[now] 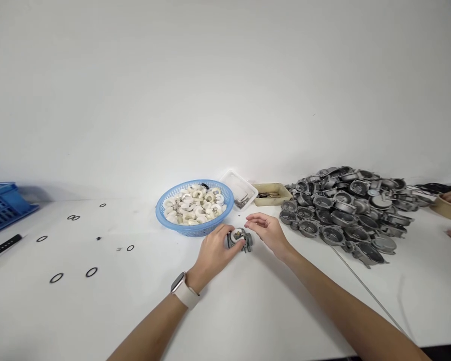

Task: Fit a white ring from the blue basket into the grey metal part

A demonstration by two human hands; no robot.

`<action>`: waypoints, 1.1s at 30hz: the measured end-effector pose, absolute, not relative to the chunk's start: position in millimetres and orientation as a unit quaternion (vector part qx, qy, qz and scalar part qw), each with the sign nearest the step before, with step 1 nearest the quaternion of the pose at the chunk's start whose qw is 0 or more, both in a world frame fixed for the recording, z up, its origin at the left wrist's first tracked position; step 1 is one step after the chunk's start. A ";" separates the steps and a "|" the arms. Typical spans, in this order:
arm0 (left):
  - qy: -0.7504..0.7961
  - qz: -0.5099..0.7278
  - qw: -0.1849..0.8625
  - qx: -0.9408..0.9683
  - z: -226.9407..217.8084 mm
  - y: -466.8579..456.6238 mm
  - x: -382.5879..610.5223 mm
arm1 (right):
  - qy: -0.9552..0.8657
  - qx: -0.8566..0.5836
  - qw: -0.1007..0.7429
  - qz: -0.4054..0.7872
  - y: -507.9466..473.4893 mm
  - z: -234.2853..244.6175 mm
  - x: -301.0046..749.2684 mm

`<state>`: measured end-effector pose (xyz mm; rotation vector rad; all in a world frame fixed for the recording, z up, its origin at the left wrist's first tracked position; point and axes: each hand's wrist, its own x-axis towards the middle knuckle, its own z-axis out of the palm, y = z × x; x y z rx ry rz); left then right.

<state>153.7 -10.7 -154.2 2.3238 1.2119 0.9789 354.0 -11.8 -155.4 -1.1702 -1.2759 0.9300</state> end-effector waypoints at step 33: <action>0.429 0.338 0.189 0.816 -158.4 -10.6 161.2 | -0.556 -0.496 0.530 0.405 -13.3 -162.0 356.5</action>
